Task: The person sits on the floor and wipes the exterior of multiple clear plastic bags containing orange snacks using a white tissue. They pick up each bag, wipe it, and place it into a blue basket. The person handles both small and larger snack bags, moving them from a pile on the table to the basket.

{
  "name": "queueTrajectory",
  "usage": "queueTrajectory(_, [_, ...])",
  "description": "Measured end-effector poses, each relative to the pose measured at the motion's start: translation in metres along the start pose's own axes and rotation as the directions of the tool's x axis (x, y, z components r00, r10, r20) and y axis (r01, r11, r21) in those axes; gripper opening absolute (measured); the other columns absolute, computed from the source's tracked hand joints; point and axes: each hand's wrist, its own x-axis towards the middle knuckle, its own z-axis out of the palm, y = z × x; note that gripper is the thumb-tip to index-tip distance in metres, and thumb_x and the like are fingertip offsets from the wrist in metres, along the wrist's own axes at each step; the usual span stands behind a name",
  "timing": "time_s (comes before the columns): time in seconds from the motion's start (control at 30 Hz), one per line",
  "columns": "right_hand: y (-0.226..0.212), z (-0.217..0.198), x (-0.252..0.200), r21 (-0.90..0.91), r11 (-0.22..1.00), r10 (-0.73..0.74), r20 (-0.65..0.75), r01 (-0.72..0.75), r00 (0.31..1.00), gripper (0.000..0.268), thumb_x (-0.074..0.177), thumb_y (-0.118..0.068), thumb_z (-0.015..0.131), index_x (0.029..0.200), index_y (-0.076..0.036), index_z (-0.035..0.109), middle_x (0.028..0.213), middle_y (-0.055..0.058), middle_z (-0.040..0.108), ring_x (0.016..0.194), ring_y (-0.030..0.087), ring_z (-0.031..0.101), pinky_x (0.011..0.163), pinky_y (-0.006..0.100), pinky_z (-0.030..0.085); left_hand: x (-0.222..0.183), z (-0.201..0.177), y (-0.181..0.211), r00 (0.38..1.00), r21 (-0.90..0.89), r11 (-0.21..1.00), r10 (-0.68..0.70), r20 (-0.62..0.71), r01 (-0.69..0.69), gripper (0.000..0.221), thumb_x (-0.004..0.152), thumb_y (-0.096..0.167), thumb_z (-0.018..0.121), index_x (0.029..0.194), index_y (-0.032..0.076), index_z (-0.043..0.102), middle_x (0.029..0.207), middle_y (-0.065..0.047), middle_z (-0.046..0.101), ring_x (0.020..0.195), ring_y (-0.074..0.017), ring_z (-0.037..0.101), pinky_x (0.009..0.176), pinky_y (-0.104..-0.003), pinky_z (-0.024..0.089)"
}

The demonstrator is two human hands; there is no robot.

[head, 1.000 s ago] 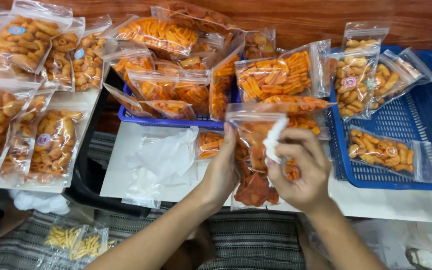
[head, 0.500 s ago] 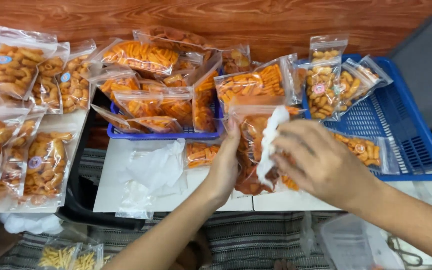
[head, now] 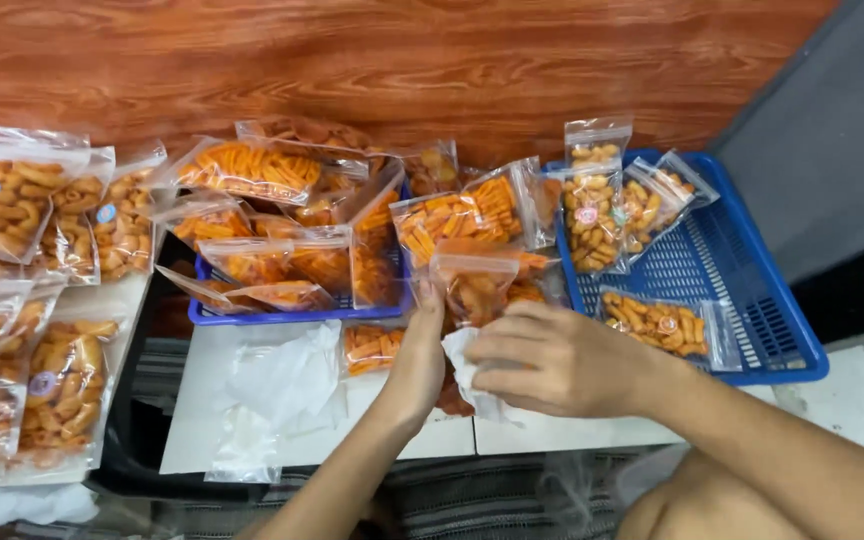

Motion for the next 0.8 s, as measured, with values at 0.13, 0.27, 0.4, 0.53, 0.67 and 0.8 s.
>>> queueTrajectory(0.13, [0.029, -0.009, -0.009, -0.004, 0.983, 0.183, -0.091, -0.184, 0.979, 0.017, 0.091, -0.009, 0.072, 0.108, -0.007, 0.073, 0.113, 0.011, 0.068, 0.103, 0.033, 0.068, 0.086, 0.047, 0.056, -0.01, 0.005, 0.011, 0.997, 0.047, 0.997, -0.063, -0.043, 0.065, 0.085, 0.103, 0.06, 0.03, 0.157, -0.004, 0.031, 0.165, -0.027, 0.023, 0.155, -0.0339, 0.02, 0.127, -0.049, 0.008])
queueTrajectory(0.27, [0.012, 0.005, -0.02, -0.001, 0.99, 0.144, -0.093, -0.144, 0.985, 0.018, 0.088, -0.011, 0.074, 0.106, -0.01, 0.074, 0.117, 0.012, 0.07, 0.104, 0.034, 0.069, 0.086, 0.047, 0.057, -0.009, 0.01, 0.021, 0.996, 0.086, 0.993, -0.077, -0.054, 0.081, 0.088, 0.1, 0.064, 0.029, 0.157, -0.003, 0.033, 0.165, -0.026, 0.024, 0.155, -0.0337, 0.02, 0.127, -0.049, 0.008])
queueTrajectory(0.4, [0.029, 0.011, -0.026, -0.026, 0.996, 0.087, -0.01, -0.087, 0.996, 0.015, 0.092, -0.012, 0.07, 0.106, -0.008, 0.072, 0.119, 0.012, 0.069, 0.102, 0.034, 0.069, 0.084, 0.047, 0.056, -0.013, 0.012, 0.03, 0.987, 0.163, 0.975, -0.141, -0.076, 0.152, 0.093, 0.097, 0.069, 0.029, 0.157, -0.002, 0.034, 0.166, -0.024, 0.026, 0.155, -0.0333, 0.02, 0.128, -0.048, 0.007])
queueTrajectory(0.53, [0.026, 0.028, -0.048, 0.04, 0.991, 0.122, 0.048, -0.124, 0.991, 0.022, 0.093, -0.017, 0.067, 0.115, -0.011, 0.07, 0.119, 0.01, 0.065, 0.104, 0.034, 0.067, 0.085, 0.047, 0.057, -0.015, 0.016, 0.037, 0.983, 0.245, 0.952, -0.169, -0.07, 0.182, 0.098, 0.093, 0.074, 0.028, 0.157, 0.0, 0.036, 0.166, -0.022, 0.027, 0.156, -0.0329, 0.02, 0.128, -0.047, 0.006])
queueTrajectory(0.67, [0.02, 0.019, -0.027, -0.024, 0.99, -0.141, 0.046, 0.142, 0.989, 0.011, 0.092, -0.012, 0.068, 0.102, -0.013, 0.074, 0.113, 0.009, 0.068, 0.098, 0.029, 0.067, 0.081, 0.044, 0.055, -0.018, 0.007, 0.028, 0.976, 0.303, 0.928, -0.202, -0.078, 0.217, 0.101, 0.091, 0.077, 0.028, 0.157, 0.001, 0.037, 0.166, -0.021, 0.028, 0.156, -0.0326, 0.02, 0.128, -0.046, 0.005])
queueTrajectory(0.8, [0.031, 0.019, -0.031, 0.023, 0.992, 0.124, -0.096, -0.122, 0.988, 0.017, 0.091, -0.011, 0.071, 0.108, -0.007, 0.073, 0.114, 0.011, 0.068, 0.099, 0.032, 0.068, 0.082, 0.046, 0.056, -0.013, -0.005, 0.019, 0.985, 0.293, 0.941, -0.166, -0.041, 0.171, 0.097, 0.097, 0.072, 0.029, 0.157, -0.004, 0.033, 0.165, -0.026, 0.026, 0.156, -0.0348, 0.017, 0.128, -0.049, 0.007])
